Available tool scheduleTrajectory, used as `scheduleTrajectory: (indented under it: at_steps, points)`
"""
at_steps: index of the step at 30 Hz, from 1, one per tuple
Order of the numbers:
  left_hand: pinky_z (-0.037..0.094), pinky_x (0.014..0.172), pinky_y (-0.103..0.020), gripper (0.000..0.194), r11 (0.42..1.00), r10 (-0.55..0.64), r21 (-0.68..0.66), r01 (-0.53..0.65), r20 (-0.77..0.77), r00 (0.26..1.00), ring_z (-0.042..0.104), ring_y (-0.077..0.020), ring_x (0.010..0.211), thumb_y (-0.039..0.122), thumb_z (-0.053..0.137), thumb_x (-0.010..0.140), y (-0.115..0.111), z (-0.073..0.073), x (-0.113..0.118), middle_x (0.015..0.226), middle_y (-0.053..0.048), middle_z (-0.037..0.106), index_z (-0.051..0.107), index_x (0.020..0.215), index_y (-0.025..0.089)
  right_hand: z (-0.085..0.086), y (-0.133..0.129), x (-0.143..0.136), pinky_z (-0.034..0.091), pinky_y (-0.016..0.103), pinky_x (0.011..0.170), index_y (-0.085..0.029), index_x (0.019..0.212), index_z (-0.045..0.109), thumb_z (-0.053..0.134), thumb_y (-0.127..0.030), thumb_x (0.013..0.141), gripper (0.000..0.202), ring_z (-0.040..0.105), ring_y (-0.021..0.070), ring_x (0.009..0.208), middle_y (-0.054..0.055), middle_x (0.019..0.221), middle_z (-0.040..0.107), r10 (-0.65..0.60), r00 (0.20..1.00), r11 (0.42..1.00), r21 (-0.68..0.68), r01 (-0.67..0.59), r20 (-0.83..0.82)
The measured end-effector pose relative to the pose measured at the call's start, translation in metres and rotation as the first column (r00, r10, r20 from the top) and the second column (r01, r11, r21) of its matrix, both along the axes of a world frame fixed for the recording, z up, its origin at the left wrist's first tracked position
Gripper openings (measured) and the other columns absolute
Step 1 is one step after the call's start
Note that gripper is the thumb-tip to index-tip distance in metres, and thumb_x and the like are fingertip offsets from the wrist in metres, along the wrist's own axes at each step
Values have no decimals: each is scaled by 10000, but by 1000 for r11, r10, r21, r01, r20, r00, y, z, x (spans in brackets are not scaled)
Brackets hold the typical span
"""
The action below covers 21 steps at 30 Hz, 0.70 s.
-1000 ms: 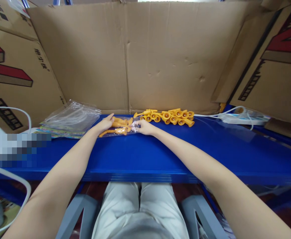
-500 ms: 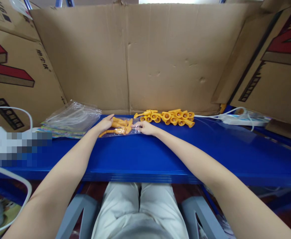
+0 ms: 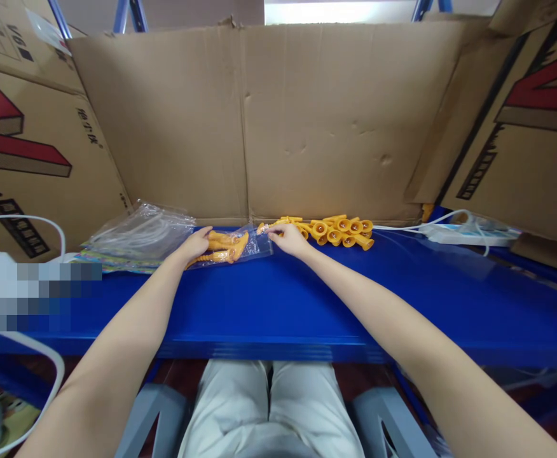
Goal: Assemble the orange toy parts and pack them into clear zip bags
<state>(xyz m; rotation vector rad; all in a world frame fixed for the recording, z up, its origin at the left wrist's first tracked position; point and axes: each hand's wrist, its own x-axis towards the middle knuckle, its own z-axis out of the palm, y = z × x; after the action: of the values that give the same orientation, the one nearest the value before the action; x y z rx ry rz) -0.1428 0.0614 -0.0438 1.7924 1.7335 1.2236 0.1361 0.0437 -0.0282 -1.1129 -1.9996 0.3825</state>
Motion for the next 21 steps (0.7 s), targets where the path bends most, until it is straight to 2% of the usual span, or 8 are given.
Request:
scheduleTrajectory:
  at_steps: [3, 6, 9, 13, 17, 21]
  points:
    - [332, 1093, -369, 634, 1000, 0, -14, -1, -10, 1000, 474, -274, 1279, 156, 507, 657, -1, 1, 0, 1362, -129, 539, 556, 1287, 109, 10, 11, 12, 477, 291, 900, -134, 1047, 696, 471, -90, 851, 301, 644, 163, 947, 85, 1065, 691, -228, 974, 971, 68, 227, 7]
    - [339, 1088, -371, 618, 1000, -2, -6, 2, -2, 1000, 480, -271, 1273, 156, 508, 666, -2, 1, 2, 1346, -129, 553, 562, 1281, 114, 20, 19, 19, 449, 292, 939, -116, 1144, 649, 476, -96, 856, 337, 604, 174, 1039, 117, 1165, 628, -328, 936, 939, 148, 310, 124]
    - [348, 1081, -365, 616, 1000, -1, -10, 1, 29, 1000, 484, -264, 1270, 162, 509, 678, -3, -1, 2, 1356, -124, 545, 555, 1291, 118, 25, 21, 16, 422, 358, 975, -180, 1200, 628, 513, -192, 875, 345, 537, 221, 1161, 105, 1240, 577, -310, 885, 949, 163, 269, 348]
    - [331, 1091, -365, 636, 1000, 1, -20, 0, 22, 1000, 472, -261, 1281, 153, 508, 676, -2, -1, 2, 1383, -121, 518, 534, 1311, 115, 25, 20, 5, 396, 425, 975, -238, 1249, 602, 528, -263, 870, 386, 497, 269, 1205, 99, 1280, 560, -240, 749, 971, 151, 187, 617]
    - [303, 1109, -329, 648, 999, 18, -27, -20, -51, 999, 456, -250, 1297, 127, 487, 658, -2, 0, 2, 1376, -109, 529, 544, 1304, 105, 21, 25, -7, 385, 412, 978, -242, 1262, 590, 535, -207, 844, 424, 501, 268, 1202, 93, 1283, 585, -214, 644, 977, 147, 157, 734]
    - [324, 1095, -321, 640, 999, 26, -28, -28, -92, 995, 474, -248, 1281, 134, 471, 663, -2, 0, 3, 1362, -119, 541, 548, 1297, 91, 25, 28, -13, 389, 425, 984, -203, 1156, 660, 605, -166, 759, 402, 511, 292, 1197, 113, 1167, 659, -190, 558, 976, 95, 195, 808]
